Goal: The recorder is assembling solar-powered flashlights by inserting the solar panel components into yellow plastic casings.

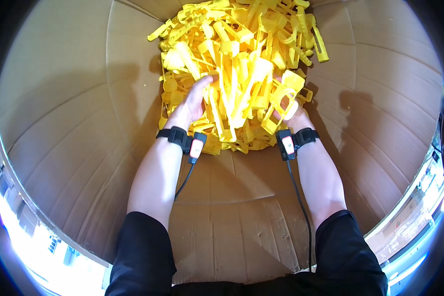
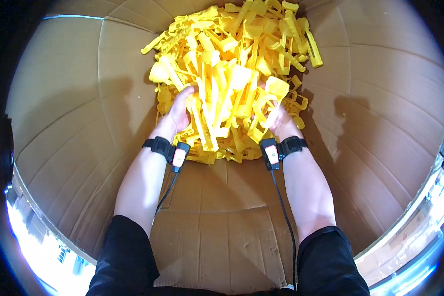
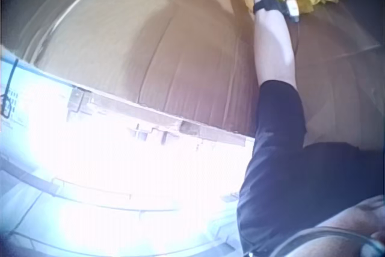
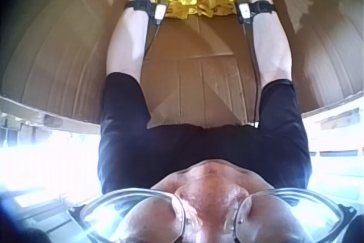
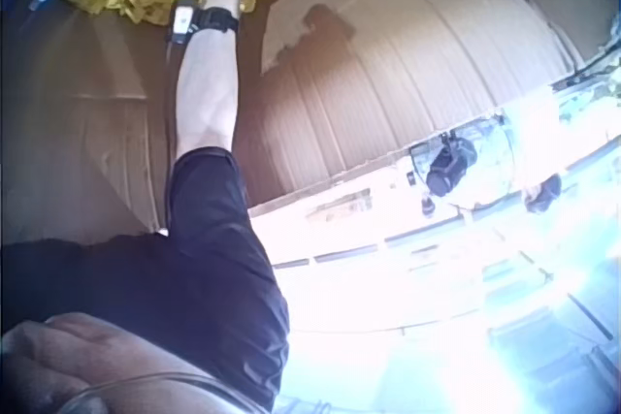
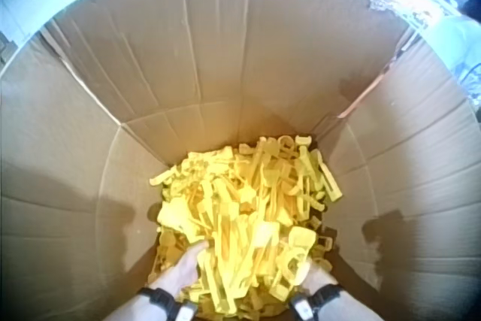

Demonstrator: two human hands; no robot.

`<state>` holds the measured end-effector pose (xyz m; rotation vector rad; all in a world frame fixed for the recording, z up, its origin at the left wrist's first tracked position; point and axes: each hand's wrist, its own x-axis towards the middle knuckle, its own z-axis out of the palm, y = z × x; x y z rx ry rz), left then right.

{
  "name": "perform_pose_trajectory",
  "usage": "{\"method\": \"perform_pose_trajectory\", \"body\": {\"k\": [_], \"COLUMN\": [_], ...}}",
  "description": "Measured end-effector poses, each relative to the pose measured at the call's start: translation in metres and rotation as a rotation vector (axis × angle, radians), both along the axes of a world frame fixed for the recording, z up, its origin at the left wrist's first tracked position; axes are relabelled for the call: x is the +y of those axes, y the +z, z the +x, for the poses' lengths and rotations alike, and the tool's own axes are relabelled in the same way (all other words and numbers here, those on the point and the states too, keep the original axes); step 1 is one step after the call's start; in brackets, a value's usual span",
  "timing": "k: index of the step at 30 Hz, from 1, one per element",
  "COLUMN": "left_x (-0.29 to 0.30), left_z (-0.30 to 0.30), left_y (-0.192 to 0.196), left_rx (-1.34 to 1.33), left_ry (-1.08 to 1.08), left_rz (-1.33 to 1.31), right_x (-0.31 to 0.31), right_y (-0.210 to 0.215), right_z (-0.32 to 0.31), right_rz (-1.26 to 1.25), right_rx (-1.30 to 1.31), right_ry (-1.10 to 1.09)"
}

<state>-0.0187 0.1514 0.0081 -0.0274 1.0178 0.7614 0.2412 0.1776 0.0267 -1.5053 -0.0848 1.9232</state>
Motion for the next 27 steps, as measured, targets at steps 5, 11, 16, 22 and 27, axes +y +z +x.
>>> {"method": "perform_pose_trajectory", "body": {"k": [5, 11, 16, 22, 27], "left_x": [0.007, 0.010, 0.027, -0.034, -0.158], "left_z": [0.004, 0.003, 0.024, 0.030, 0.028], "left_y": [0.006, 0.022, 0.059, 0.171, 0.345], "left_rx": [-0.053, -0.119, -0.001, -0.053, -0.165], "left_ry": [0.043, 0.007, 0.021, 0.028, 0.038], "left_rz": [0.021, 0.028, -0.004, 0.061, 0.362], "right_x": [0.014, 0.019, 0.036, -0.007, -0.109], "right_y": [0.010, 0.046, 0.083, 0.206, 0.391], "right_z": [-0.012, -0.014, -0.006, 0.000, 0.014], "right_rz": [0.065, 0.076, 0.067, 0.095, 0.198], "right_rx": [0.071, 0.158, 0.282, 0.407, 0.549], "right_ry": [0.046, 0.109, 0.099, 0.047, 0.079]}}
